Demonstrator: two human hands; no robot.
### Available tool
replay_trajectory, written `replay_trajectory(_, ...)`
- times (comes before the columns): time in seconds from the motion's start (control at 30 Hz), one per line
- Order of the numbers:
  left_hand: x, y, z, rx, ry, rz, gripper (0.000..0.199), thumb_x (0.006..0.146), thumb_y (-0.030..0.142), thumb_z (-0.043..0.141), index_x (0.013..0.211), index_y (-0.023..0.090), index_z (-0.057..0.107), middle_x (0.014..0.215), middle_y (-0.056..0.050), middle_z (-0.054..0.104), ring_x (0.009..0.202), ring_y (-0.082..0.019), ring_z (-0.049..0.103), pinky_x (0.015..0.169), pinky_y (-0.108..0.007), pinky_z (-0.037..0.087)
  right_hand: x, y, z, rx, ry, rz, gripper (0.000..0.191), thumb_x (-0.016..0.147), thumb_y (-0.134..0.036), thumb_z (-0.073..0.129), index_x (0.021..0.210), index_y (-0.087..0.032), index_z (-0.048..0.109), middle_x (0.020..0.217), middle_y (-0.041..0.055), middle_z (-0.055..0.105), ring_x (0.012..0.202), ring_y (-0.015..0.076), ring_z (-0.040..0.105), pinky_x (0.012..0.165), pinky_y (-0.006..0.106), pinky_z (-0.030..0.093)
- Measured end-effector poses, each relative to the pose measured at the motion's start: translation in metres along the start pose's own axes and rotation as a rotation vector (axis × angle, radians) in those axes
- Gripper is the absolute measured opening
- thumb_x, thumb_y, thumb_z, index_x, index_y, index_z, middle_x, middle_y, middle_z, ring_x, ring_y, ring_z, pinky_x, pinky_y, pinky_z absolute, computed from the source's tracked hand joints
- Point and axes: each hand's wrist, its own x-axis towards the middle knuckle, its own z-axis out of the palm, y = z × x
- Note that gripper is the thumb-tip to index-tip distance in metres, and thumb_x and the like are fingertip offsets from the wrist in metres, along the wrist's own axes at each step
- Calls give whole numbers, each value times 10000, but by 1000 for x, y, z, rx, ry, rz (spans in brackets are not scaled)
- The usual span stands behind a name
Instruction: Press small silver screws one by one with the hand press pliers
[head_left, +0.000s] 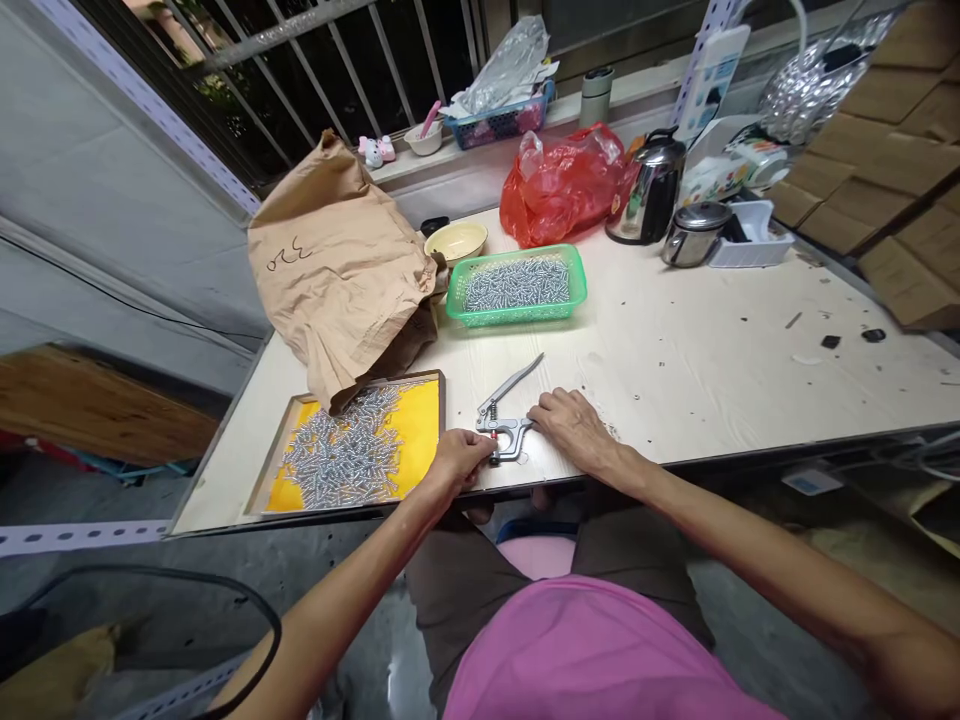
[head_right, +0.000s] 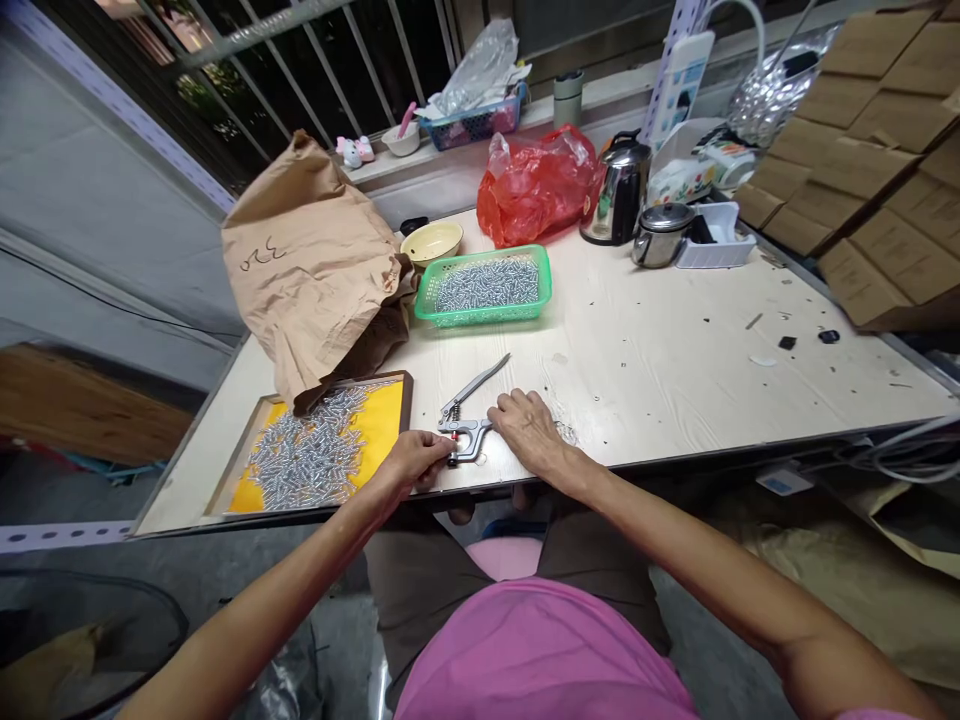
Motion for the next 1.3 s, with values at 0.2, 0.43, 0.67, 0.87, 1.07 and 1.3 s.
replay_trajectory(0.2,-5,-2,0,-26,-46,-63,279,714,324,663,553,154,512,349,72,379,299,-39,282,337,-188,178,22,20,-13,64,-29,-73,725,743,-518,661,1334,-168,428,1443,164,334,1300,339,286,993,468,287)
replay_trajectory(0.43,-10,-3,1,29,-2,-73,282,697,347,667,552,150,524,357,64,414,307,-45,325,338,-178,230,56,36,-17,4,-240,-205,933,602,-614,700,1344,-127,414,1334,193,465,1297,377,298,1042,594,169)
replay_trajectory(0.67,-14,-2,3,17,6,-72,282,705,344,646,545,150,516,368,59,425,310,-46,333,339,-171,241,56,30,-21,-43,-227,-233,802,621,-598,694,1221,-100,506,1162,158,545,1078,316,470,1001,597,200)
replay_trajectory(0.87,-19,-7,-1,157,46,-30,338,755,433,604,577,155,536,443,31,467,377,-81,413,400,-204,325,47,22,-28,-92,-254,-241,495,732,-474,680,1054,-109,595,1044,130,571,999,273,491,948,492,294)
replay_trajectory(1.07,-19,3,9,724,307,650,248,833,297,565,1035,160,609,1038,-100,606,992,-218,553,843,-341,458,41,23,-33,-78,-255,-248,394,775,-428,655,997,-106,611,1020,126,566,950,255,492,785,361,380)
replay_trajectory(1.3,10,25,28,975,98,831,508,831,304,573,1274,103,426,1292,-151,485,1169,-254,439,984,-378,371,38,24,-41,-45,-358,-179,599,709,-438,721,1165,-97,533,1124,145,539,989,266,468,726,324,408)
